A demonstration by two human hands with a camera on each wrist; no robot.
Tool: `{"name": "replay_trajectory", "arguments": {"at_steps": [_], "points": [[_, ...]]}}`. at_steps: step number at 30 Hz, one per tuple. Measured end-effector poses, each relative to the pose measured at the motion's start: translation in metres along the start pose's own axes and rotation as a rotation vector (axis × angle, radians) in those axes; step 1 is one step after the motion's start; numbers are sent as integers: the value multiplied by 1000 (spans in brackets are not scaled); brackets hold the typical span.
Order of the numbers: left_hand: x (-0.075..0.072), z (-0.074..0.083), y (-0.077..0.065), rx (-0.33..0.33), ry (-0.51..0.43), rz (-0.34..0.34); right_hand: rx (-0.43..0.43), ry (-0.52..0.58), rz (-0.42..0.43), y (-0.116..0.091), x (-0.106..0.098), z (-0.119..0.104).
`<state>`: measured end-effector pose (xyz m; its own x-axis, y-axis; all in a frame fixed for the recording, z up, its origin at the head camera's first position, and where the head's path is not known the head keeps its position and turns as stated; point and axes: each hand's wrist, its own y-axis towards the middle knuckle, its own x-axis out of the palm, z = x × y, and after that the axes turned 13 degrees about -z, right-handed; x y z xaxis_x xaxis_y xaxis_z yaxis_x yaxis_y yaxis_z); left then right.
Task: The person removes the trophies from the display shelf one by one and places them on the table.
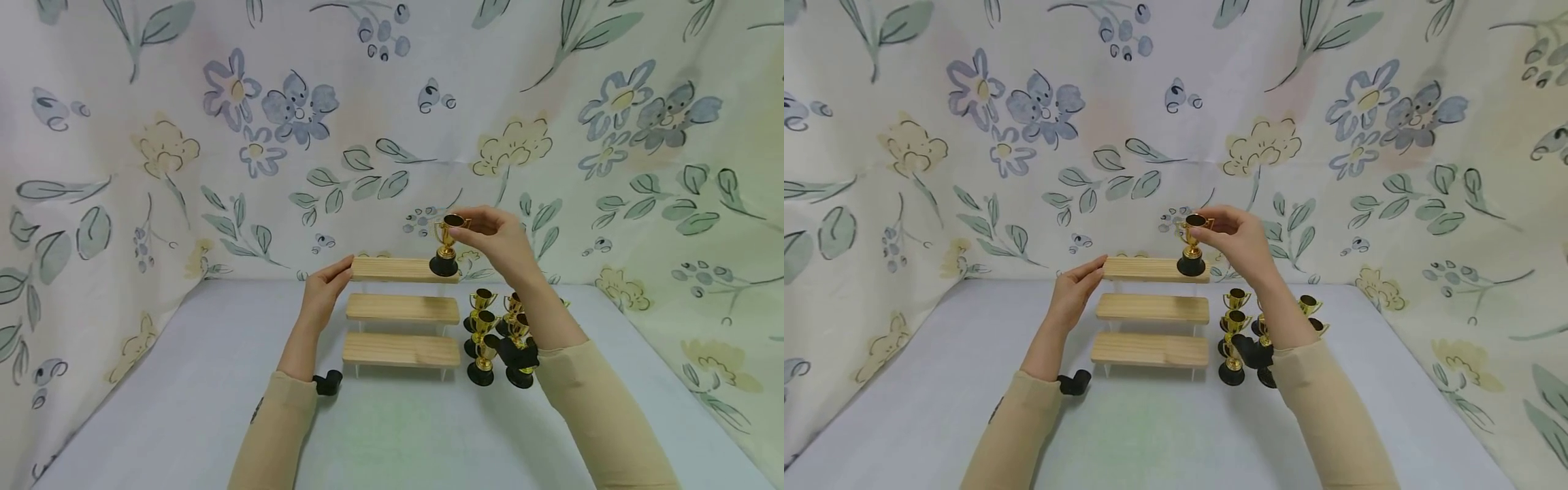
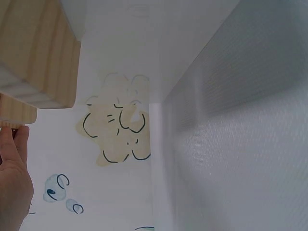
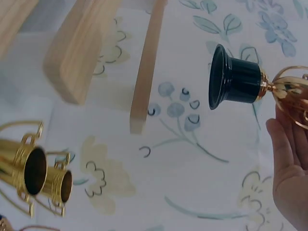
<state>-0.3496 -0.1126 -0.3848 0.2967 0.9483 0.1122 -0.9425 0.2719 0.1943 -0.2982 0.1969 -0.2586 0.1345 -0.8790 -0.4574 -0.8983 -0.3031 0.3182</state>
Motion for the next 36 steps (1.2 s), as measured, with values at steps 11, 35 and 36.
{"name": "replay_trajectory", "arguments": {"at_steps": [11, 35, 36], "points": [[-1, 2, 1, 5, -6, -6, 81, -84, 38, -35, -23, 12], [0, 1, 1, 7, -9, -6, 152, -175, 89, -97, -59, 53], [0, 1, 0, 8, -11, -7, 159, -180, 92, -100, -60, 54]]}}
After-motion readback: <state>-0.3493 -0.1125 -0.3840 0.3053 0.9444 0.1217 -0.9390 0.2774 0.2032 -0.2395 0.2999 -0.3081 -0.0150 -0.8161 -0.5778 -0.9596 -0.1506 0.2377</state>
